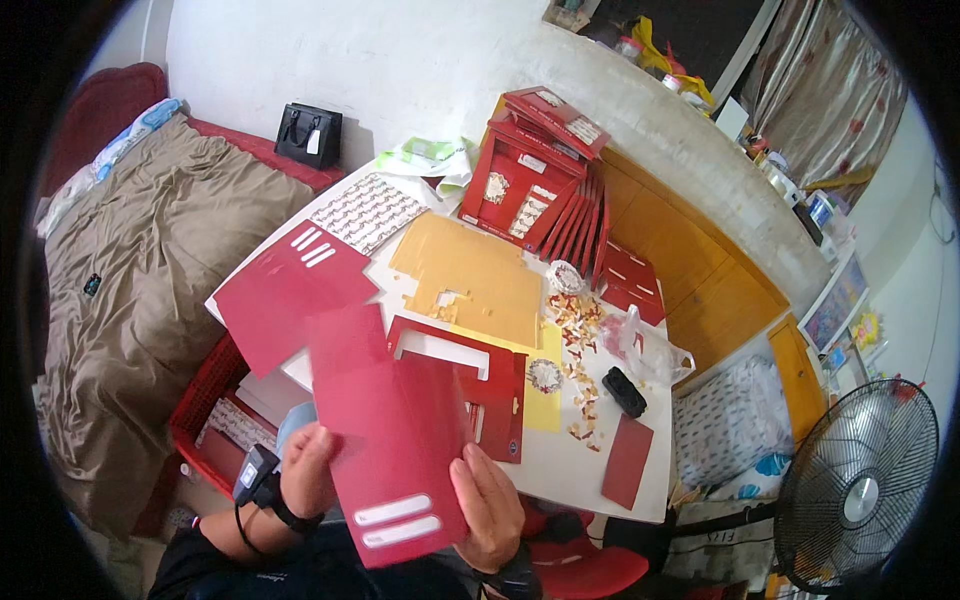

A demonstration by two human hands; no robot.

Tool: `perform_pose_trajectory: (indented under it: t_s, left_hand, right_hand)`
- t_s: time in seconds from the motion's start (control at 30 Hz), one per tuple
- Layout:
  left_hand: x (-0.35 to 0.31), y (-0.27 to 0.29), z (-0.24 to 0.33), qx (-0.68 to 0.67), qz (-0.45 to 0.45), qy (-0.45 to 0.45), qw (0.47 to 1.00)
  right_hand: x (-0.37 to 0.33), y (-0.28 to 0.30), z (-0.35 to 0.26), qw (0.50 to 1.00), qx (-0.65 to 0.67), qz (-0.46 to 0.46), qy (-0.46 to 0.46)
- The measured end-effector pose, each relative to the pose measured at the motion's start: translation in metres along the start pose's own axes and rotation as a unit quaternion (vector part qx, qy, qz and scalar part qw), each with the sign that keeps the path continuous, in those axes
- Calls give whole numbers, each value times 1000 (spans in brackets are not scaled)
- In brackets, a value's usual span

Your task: Assembling and organizing patterned money wallets and envelopes.

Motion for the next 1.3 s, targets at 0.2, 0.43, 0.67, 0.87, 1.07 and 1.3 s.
perform_pose_trajectory:
  t_s: [0.2, 0.43, 0.67, 0.87, 1.07, 1.3]
  left_hand:
    - [10, 40, 24, 219, 66, -86, 970]
    - [4, 39, 21, 303, 52, -21, 951]
    - [8, 48, 20, 210, 34, -37, 976]
    - [-12, -4, 1, 17, 8, 85, 996]
    - [-7, 23, 8, 40, 40, 213, 975]
    - [-4, 20, 10, 4, 11, 244, 970]
  right_hand:
    - [-24, 4, 7, 958, 143, 66, -239]
    - [-14, -9, 3, 840, 402, 247, -269]
    - [-11, 2, 21, 720, 535, 324, -301]
    - [-10, -44, 6, 707, 539, 290, -353]
    - [-23, -14, 31, 780, 466, 175, -379]
    - [-4, 0, 18, 991, 78, -20, -109]
Point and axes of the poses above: each hand's wrist, its own x-axis towards the middle knuckle, its own y-axis out of the back of the hand, z = x × y, the point moved 3 cm from there along x, towards the middle knuckle, and after that the axes turned 6 degrees about -z, right-handed, at the moved point
